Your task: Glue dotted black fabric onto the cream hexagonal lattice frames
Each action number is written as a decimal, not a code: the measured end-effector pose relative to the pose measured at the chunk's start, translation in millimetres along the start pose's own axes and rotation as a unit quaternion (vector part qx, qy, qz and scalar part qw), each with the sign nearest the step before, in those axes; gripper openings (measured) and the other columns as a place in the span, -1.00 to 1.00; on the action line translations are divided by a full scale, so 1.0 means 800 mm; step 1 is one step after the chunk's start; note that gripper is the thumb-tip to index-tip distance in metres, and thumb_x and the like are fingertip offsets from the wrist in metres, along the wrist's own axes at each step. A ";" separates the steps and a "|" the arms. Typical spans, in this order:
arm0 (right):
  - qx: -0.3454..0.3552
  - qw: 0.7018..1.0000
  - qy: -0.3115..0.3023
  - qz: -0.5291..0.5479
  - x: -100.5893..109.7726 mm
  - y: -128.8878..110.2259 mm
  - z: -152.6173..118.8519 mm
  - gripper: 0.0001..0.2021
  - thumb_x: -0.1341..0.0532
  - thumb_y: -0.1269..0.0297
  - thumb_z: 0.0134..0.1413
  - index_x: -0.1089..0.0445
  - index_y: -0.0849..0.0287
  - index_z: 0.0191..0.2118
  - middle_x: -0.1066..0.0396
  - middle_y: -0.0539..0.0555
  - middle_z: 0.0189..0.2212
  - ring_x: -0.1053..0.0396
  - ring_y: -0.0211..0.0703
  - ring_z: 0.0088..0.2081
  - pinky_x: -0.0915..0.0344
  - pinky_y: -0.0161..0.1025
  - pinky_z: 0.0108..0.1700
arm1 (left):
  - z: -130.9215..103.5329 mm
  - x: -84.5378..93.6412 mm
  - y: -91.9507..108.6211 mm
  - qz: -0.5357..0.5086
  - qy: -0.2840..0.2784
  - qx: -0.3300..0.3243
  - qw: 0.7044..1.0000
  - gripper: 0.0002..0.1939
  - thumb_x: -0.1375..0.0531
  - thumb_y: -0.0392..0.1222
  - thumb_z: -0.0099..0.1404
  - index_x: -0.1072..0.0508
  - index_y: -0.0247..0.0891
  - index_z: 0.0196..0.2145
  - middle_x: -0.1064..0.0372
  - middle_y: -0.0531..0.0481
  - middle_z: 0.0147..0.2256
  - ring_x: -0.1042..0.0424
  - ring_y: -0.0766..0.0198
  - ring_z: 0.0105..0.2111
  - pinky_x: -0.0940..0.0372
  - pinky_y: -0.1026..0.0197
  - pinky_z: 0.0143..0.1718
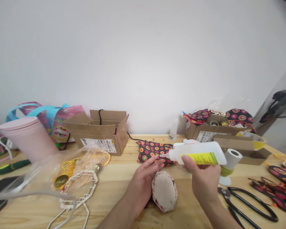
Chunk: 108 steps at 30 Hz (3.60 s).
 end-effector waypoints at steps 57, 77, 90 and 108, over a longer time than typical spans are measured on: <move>0.037 0.995 -0.094 -0.017 -0.024 -0.009 -0.019 -0.62 -0.35 0.36 -0.34 -0.39 0.21 -0.24 -0.51 0.14 -0.45 -0.47 -0.02 -0.45 -0.45 -0.18 -0.41 | -0.015 -0.030 -0.015 -0.226 -0.129 0.117 0.959 -0.67 -0.02 -0.10 0.20 -0.37 -0.23 -0.12 -0.48 -0.10 -0.24 -0.41 0.13 -0.28 -0.21 0.01 -0.22; 0.006 0.996 -0.082 -0.015 -0.020 -0.006 -0.017 -0.62 -0.37 0.39 -0.35 -0.40 0.20 -0.25 -0.51 0.11 -0.47 -0.47 0.02 -0.45 -0.46 -0.13 -0.44 | -0.012 -0.031 -0.029 -0.203 -0.150 0.135 0.958 -0.66 0.00 -0.07 0.22 -0.39 -0.26 -0.14 -0.47 -0.11 -0.21 -0.39 0.11 -0.24 -0.19 0.00 -0.20; 0.023 0.996 -0.089 -0.013 -0.020 -0.009 -0.018 -0.66 -0.37 0.41 -0.34 -0.41 0.20 -0.28 -0.50 0.12 -0.45 -0.46 0.02 -0.43 -0.45 -0.10 -0.40 | -0.012 -0.030 -0.029 -0.204 -0.151 0.133 0.958 -0.64 0.00 -0.07 0.22 -0.35 -0.26 -0.09 -0.45 -0.12 -0.21 -0.38 0.10 -0.23 -0.18 0.00 -0.19; 0.038 0.994 -0.096 -0.028 -0.021 -0.013 -0.016 -0.71 -0.37 0.41 -0.34 -0.43 0.22 -0.34 -0.50 0.09 -0.48 -0.46 -0.02 -0.44 -0.46 -0.16 -0.39 | -0.010 -0.027 -0.030 -0.186 -0.110 0.128 0.968 -0.64 -0.04 -0.10 0.19 -0.36 -0.33 -0.11 -0.46 -0.12 -0.25 -0.37 0.10 -0.23 -0.20 0.02 -0.21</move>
Point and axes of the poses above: each hand's wrist, its own z-axis towards the middle knuckle, its own x-axis out of the back of the hand, y = z × x, the point moved 7 cm from there along z, towards the middle knuckle
